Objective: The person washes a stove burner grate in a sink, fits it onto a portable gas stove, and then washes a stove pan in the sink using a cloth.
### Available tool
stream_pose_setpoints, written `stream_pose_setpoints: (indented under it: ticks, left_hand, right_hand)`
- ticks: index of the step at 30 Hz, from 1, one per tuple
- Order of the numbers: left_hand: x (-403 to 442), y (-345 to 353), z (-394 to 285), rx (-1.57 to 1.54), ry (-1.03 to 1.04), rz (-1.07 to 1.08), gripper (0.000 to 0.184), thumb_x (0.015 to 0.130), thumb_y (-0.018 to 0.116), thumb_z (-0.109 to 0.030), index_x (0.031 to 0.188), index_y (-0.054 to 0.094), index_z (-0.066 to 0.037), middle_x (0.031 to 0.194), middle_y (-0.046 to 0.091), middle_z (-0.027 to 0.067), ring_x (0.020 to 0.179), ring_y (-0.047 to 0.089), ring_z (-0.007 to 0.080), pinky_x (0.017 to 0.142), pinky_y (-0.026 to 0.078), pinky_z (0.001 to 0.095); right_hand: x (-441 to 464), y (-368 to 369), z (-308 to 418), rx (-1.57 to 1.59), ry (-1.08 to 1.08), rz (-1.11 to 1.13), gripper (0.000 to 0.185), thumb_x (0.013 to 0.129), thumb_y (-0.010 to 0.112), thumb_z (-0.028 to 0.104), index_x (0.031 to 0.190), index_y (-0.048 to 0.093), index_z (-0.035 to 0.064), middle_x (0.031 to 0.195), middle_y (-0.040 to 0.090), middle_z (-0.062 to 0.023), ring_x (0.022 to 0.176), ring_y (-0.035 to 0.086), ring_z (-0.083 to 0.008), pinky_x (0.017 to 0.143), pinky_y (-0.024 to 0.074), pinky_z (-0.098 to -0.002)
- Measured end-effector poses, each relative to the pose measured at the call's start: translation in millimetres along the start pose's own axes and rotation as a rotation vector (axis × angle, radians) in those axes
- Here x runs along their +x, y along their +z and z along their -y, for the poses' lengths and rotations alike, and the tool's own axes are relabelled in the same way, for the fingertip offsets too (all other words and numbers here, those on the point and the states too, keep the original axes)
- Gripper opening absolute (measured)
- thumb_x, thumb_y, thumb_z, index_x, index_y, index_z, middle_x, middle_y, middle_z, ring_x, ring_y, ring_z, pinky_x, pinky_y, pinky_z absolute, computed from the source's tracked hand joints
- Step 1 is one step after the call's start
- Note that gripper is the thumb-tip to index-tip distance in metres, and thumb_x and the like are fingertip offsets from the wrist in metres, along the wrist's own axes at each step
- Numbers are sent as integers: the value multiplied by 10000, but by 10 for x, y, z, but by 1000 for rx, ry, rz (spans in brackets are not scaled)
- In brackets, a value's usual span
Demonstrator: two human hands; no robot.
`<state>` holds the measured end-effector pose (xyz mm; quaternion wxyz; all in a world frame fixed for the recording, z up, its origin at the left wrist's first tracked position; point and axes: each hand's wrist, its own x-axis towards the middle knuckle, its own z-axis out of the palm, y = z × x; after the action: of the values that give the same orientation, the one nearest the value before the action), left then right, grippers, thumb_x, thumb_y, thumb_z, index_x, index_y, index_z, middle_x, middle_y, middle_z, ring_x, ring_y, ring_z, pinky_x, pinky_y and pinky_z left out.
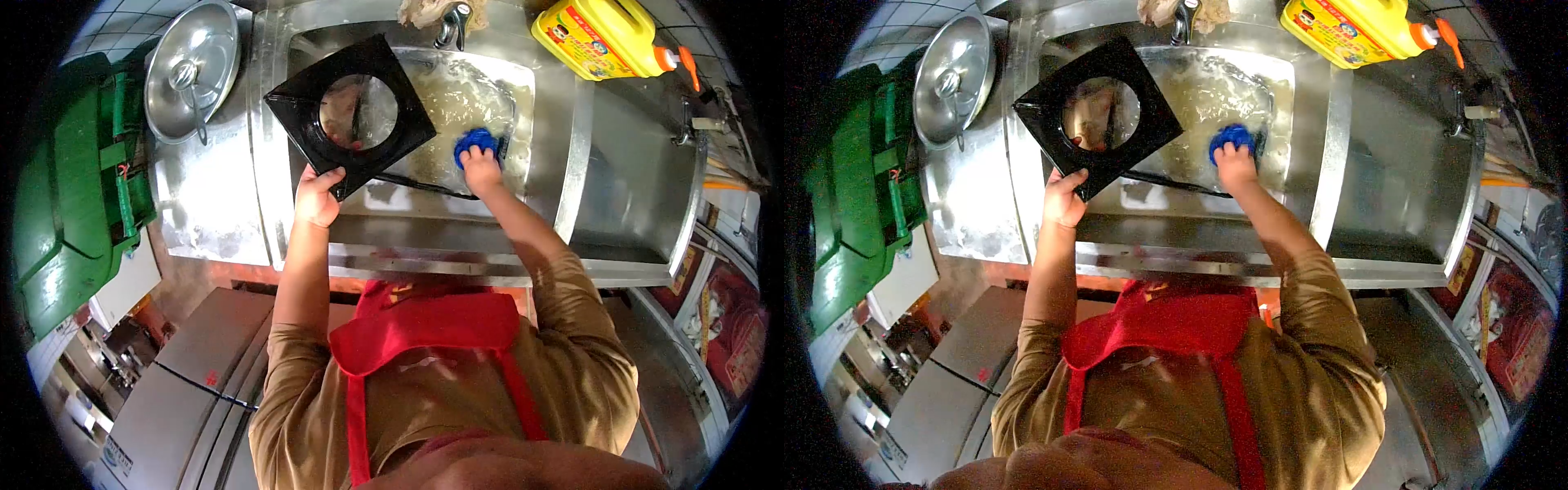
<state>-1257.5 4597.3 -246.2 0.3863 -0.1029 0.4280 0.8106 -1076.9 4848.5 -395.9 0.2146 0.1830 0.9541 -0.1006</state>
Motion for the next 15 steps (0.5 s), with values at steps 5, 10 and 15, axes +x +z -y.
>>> stream_pose_setpoints:
  ticks: [5,10,15]
  left_hand:
    - [-112,17,-81,-59,25,85,591,640,453,154,1185,496,-69,1156,552,154,1105,507,307,967,395,432]
    - [-99,113,47,-47,110,-43,403,737,509,99,1101,488,-72,1112,565,210,1063,532,337,966,398,452]
    - [-111,405,243,53,235,-191,230,860,522,-32,1081,466,-68,1096,565,202,1033,548,314,934,427,443]
  right_hand:
    - [243,99,-117,649,174,-77,335,718,551,53,1048,563,107,1039,582,-137,929,550,-318,787,457,-368]
    - [-25,-512,111,2047,273,217,422,719,620,63,1125,511,26,971,582,-75,857,558,-166,770,457,-315]
    - [-442,-1058,880,1348,-410,-512,397,752,661,165,1105,521,52,1105,529,-127,1017,523,-247,907,397,-344]
